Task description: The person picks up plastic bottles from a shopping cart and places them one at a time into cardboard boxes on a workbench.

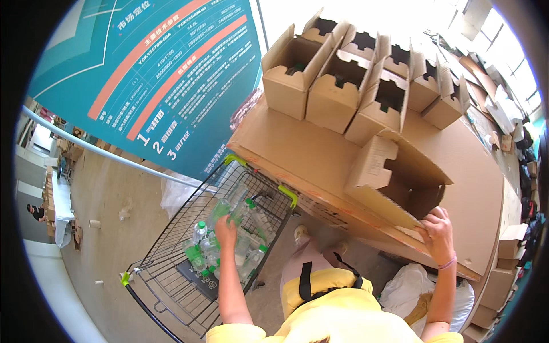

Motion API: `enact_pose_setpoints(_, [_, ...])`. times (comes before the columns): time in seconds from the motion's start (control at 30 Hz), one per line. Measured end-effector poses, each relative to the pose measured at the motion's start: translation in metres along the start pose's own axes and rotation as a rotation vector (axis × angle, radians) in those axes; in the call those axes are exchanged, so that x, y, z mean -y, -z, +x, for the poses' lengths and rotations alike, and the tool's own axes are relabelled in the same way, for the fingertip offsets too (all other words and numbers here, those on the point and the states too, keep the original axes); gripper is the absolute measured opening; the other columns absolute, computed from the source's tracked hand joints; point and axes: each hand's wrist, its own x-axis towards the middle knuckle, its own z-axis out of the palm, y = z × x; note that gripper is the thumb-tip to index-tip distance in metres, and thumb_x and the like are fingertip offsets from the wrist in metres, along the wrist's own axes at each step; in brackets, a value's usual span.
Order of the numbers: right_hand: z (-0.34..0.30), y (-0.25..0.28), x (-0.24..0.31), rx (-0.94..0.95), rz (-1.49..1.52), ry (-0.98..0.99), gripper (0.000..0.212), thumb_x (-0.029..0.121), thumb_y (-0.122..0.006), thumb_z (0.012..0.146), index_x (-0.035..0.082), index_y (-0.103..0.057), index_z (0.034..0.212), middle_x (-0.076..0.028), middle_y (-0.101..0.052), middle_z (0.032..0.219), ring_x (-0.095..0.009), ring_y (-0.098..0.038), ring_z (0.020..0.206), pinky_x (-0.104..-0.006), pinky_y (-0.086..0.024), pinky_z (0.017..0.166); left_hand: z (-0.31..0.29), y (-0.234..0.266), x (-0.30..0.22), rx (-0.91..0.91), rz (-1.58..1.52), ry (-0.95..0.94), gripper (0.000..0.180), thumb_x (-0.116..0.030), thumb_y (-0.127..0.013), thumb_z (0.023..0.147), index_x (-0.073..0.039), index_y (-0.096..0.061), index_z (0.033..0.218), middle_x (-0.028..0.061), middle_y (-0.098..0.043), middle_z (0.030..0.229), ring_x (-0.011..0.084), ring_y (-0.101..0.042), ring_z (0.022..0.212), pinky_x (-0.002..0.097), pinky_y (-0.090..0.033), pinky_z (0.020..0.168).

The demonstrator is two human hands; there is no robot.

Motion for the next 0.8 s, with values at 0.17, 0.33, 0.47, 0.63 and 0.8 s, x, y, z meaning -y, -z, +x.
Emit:
enact_pose_setpoints(0.17, [0.010, 0.004, 0.003, 0.028, -0.037, -0.064, 0.012, 0.011, -0.072, 0.070, 0.001, -0.066, 0.072, -0.009, -0.061, 0.071, -0.029, -0.053, 0.080, -0.0406, -0.046, 0.080, -0.067, -0.056, 0.158, 0.113, 0.310, 0.147, 0.055, -0.015, -0.077, 0.070, 0.000, -0.053, 0.118, 0.0227, -0.062, 0.109, 0.0449, -0.061, 0.097, 0.0495, -0.049, 0.085])
enact_pose_setpoints(0.33, [0.006, 0.000, 0.004, 0.042, -0.054, -0.146, 0.012, 0.010, -0.072, 0.071, 0.000, -0.067, 0.074, -0.010, -0.061, 0.071, -0.030, -0.054, 0.083, -0.0414, -0.046, 0.080, -0.074, -0.053, 0.098, 0.376, 0.302, 0.397, 0.083, -0.019, -0.082, 0.067, -0.002, -0.034, 0.132, 0.0240, -0.061, 0.108, 0.0433, -0.062, 0.099, 0.0483, -0.052, 0.084])
enact_pose_setpoints(0.47, [0.007, 0.001, 0.010, 0.067, -0.078, -0.158, 0.012, 0.011, -0.071, 0.072, 0.000, -0.067, 0.075, -0.010, -0.063, 0.072, -0.031, -0.055, 0.084, -0.0415, -0.046, 0.083, -0.063, -0.061, 0.079, 0.601, 0.347, 0.394, 0.102, -0.017, -0.085, 0.063, -0.007, -0.024, 0.144, 0.0246, -0.059, 0.122, 0.0414, -0.062, 0.105, 0.0459, -0.053, 0.085])
enact_pose_setpoints(0.63, [0.004, 0.002, 0.014, 0.043, -0.113, -0.121, 0.013, 0.013, -0.070, 0.073, 0.000, -0.068, 0.075, -0.010, -0.064, 0.074, -0.030, -0.056, 0.085, -0.0415, -0.045, 0.087, -0.094, -0.092, 0.117, 0.553, 0.138, 0.216, 0.121, -0.021, -0.089, 0.057, -0.011, -0.014, 0.152, 0.0260, -0.054, 0.131, 0.0410, -0.056, 0.117, 0.0465, -0.048, 0.095])
enact_pose_setpoints(0.8, [0.008, 0.002, 0.016, 0.064, -0.150, -0.128, 0.011, 0.012, -0.070, 0.071, 0.002, -0.070, 0.077, -0.009, -0.064, 0.074, -0.029, -0.057, 0.086, -0.0406, -0.046, 0.089, -0.084, -0.121, 0.146, 0.746, 0.067, 0.429, 0.109, -0.028, -0.092, 0.053, -0.011, -0.036, 0.145, 0.0224, -0.049, 0.137, 0.0384, -0.049, 0.126, 0.0465, -0.045, 0.100])
